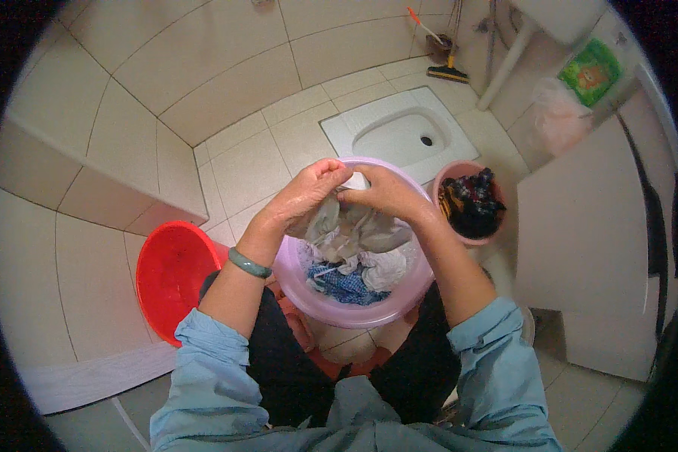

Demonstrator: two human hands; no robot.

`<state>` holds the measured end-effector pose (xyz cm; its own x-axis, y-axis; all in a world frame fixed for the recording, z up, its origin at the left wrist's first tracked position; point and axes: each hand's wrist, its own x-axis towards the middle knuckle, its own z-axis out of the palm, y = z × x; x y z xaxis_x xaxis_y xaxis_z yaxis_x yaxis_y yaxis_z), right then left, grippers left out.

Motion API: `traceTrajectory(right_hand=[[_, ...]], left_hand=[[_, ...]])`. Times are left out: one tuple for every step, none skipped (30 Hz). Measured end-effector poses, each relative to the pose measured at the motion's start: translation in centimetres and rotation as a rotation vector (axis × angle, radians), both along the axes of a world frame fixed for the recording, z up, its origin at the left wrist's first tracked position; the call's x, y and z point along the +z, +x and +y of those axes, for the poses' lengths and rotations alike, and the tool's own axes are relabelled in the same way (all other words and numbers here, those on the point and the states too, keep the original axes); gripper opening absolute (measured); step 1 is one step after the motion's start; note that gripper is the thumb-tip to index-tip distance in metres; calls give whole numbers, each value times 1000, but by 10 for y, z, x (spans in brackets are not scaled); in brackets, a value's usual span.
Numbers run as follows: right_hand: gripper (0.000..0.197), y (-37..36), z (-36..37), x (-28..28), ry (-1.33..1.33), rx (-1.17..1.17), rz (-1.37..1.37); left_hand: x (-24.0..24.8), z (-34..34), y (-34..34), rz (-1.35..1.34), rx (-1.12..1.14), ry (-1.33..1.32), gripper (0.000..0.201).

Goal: The person washes clothes by hand in a bathroom. They transfer clothes between a pink basin and a white bucket, add liquid detergent, and scrub the items by hand.

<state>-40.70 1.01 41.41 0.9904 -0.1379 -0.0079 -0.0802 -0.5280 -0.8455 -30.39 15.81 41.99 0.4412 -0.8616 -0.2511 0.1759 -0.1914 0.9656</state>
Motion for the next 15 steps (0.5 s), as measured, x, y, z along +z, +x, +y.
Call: traceTrajectory(right_hand=[[46,-1,-2,6,103,31,36],[42,-2,-4,11,206,62,72],[37,-3,-6,14,266,38,89],[33,-5,-8,16,326,15,107],[28,-7,-10,19,387,-7,126],[20,-9,-14,21,453,-10,74],[21,-10,-17,20,481,-42,32],[22,-11,-19,19,509,-72,-11],[23,-11,-21,18,537,-104,-55],[21,-10,-21,18,649,-112,-91],[19,-10,-23,17,673,-143,-126],[18,-11,-27,20,695,-177,-162],[17,-12,-30,23,718,-212,-200],[17,-14,-38,19,746,-213,-206],[19,-13,-41,17,710,-251,-205]], left_hand=[[1,5,5,-64,-17,17,33],[2,9,8,-128,-34,34,33],[3,12,10,-146,-67,31,35],[3,15,11,-164,-99,28,38],[4,18,12,-182,-130,26,41],[3,18,15,-168,-164,57,45],[1,18,16,-274,-167,94,44],[-1,18,16,-380,-169,133,43],[-3,19,17,-486,-172,173,43],[-5,21,20,-507,-143,224,42],[-7,24,23,-527,-114,276,42],[-5,23,24,-549,-88,326,41],[-2,24,23,-421,-48,220,42],[0,25,22,-293,-10,113,42],[5,26,21,-167,25,9,42]])
